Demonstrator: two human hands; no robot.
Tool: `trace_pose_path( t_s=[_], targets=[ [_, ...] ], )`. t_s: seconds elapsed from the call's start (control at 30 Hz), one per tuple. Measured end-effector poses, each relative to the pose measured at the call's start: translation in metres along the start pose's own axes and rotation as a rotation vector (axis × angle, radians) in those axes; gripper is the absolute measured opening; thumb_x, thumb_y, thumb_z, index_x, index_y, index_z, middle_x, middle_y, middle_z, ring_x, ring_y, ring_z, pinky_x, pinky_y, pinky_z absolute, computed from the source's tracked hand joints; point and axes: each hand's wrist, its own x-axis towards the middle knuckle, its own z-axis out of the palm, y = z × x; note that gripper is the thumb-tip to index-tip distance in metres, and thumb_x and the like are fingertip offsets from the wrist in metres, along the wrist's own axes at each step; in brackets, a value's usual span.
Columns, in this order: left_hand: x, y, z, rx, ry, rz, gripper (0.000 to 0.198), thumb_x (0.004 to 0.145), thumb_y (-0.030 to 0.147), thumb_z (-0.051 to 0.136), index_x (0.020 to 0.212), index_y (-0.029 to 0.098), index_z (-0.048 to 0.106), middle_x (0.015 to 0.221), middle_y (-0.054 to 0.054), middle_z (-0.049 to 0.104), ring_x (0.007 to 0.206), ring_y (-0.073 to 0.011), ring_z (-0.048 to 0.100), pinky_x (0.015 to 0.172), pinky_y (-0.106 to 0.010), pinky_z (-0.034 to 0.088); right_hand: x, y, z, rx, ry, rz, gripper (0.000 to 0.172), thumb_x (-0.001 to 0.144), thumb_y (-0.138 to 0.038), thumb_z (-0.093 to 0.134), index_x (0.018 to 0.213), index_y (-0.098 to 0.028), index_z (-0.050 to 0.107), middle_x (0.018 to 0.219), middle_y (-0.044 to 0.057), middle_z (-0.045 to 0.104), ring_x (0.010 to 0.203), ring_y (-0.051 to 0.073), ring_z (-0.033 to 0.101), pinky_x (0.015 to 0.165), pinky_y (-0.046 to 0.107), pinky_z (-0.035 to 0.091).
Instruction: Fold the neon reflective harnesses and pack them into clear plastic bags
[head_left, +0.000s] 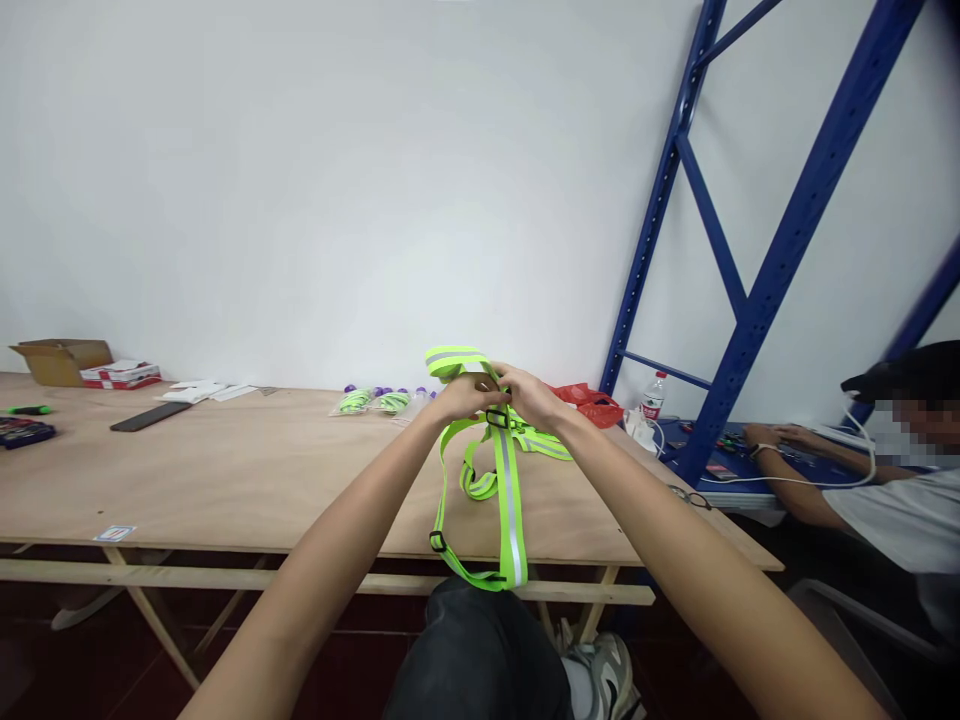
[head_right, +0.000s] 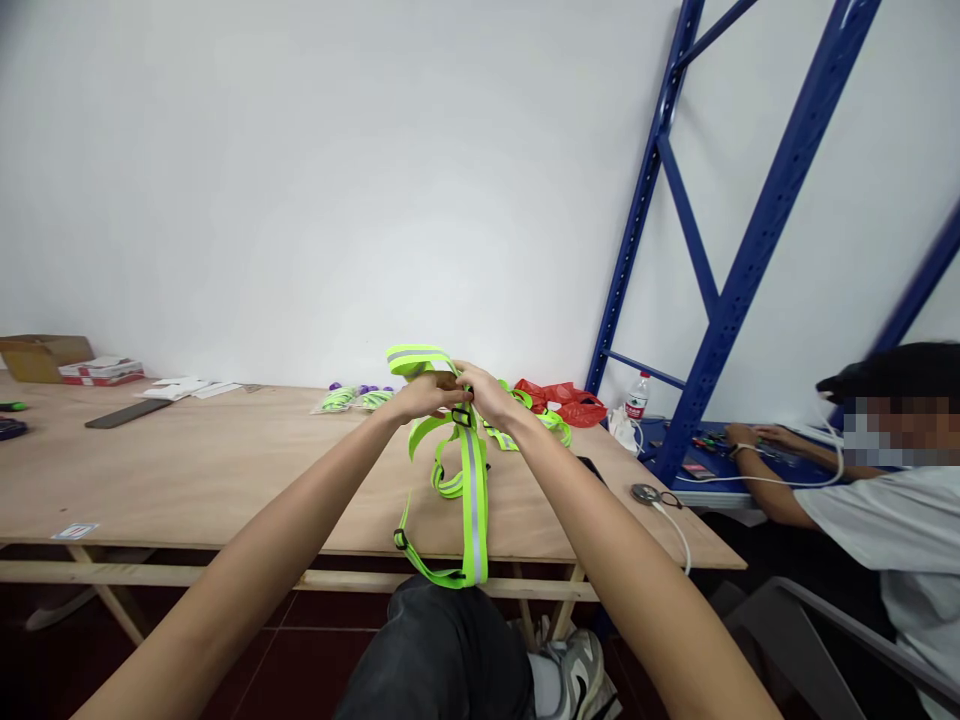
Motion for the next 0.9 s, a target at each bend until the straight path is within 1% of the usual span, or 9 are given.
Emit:
trace_pose_path(
  t_s=[0.1,0.17,0.27,0.37,0.47,0.6,0.67,0.77,0.9],
  targets=[
    [-0.007,-0.001,-0.004,-0.131,-0.133,-0.127,0.045,0.074,0.052,0.071,0.104,0.019,0.067,0.116,-0.011,0.067,0.095,-0.0245,0.066,0.074,-0.034,0.055,-0.014,0.001,-0.004,0.225,-0.065,0.058,0.04,0.066,-0.02,0.058,0.104,-0.021,0.071,0.115,0.006,0.071,0.112,0.027,0.059,0.098,0.04,0.045],
    [-0.011,-0.001,-0.005,-0.205,-0.171,-0.116,0.05,0.074,0.055,0.072,0.111,0.021,0.066,0.123,-0.01,0.065,0.099,-0.0241,0.065,0.077,-0.034,0.055,-0.022,0.004,-0.01,0.31,-0.064,0.1,0.039,0.069,-0.02,0.067,0.107,-0.02,0.072,0.119,0.008,0.07,0.116,0.026,0.059,0.105,0.041,0.041],
    [-0.011,-0.003,-0.002,-0.347,-0.203,-0.087,0.048,0.074,0.053,0.074,0.11,0.024,0.066,0.121,-0.008,0.065,0.104,-0.0234,0.063,0.079,-0.033,0.054,-0.03,0.01,-0.021,0.377,-0.046,0.122,0.036,0.072,-0.026,0.077,0.107,-0.02,0.074,0.119,0.009,0.071,0.115,0.024,0.061,0.105,0.041,0.041],
    [-0.008,-0.007,0.001,-0.482,-0.203,-0.097,0.042,0.069,0.046,0.081,0.101,0.022,0.066,0.107,-0.005,0.067,0.099,-0.0199,0.063,0.077,-0.031,0.052,-0.032,0.015,-0.028,0.372,0.0,0.123,0.041,0.068,-0.029,0.084,0.107,-0.023,0.074,0.113,0.007,0.073,0.107,0.022,0.064,0.094,0.037,0.048],
    [-0.004,-0.011,0.006,-0.58,-0.219,-0.095,0.038,0.063,0.037,0.085,0.083,0.018,0.059,0.08,0.001,0.061,0.074,-0.013,0.061,0.065,-0.026,0.049,-0.032,0.02,-0.027,0.367,0.052,0.154,0.051,0.063,-0.029,0.089,0.111,-0.027,0.072,0.095,0.001,0.074,0.086,0.016,0.066,0.075,0.029,0.05],
    [0.0,-0.008,0.005,-0.622,-0.25,-0.058,0.04,0.059,0.028,0.086,0.076,0.018,0.051,0.065,0.006,0.053,0.055,-0.008,0.052,0.053,-0.022,0.042,-0.029,0.02,-0.024,0.365,0.05,0.244,0.04,0.058,-0.031,0.091,0.091,-0.02,0.071,0.075,-0.001,0.07,0.068,0.013,0.062,0.064,0.026,0.049],
    [0.001,-0.004,-0.005,-0.597,-0.247,-0.072,0.041,0.057,0.024,0.086,0.078,0.018,0.051,0.066,0.005,0.056,0.054,-0.0082,0.052,0.05,-0.021,0.04,-0.028,0.015,-0.031,0.329,0.047,0.292,0.034,0.06,-0.031,0.091,0.082,-0.017,0.069,0.072,0.001,0.07,0.066,0.014,0.062,0.064,0.027,0.051],
    [0.002,0.003,-0.039,-0.571,-0.25,-0.092,0.04,0.057,0.02,0.086,0.081,0.019,0.054,0.066,0.003,0.059,0.052,-0.0092,0.054,0.046,-0.019,0.037,-0.027,-0.001,-0.058,0.29,0.125,0.271,0.027,0.065,-0.028,0.088,0.079,-0.016,0.067,0.074,0.003,0.071,0.066,0.015,0.064,0.067,0.029,0.055],
    [-0.004,0.009,-0.097,-0.667,-0.071,0.002,0.037,0.059,0.013,0.084,0.082,0.018,0.055,0.07,0.004,0.061,0.045,-0.0032,0.046,0.043,-0.016,0.033,-0.031,-0.026,-0.103,0.255,0.34,0.174,0.018,0.073,-0.02,0.081,0.081,-0.019,0.064,0.071,-0.001,0.068,0.059,0.01,0.062,0.058,0.021,0.054]
  ],
)
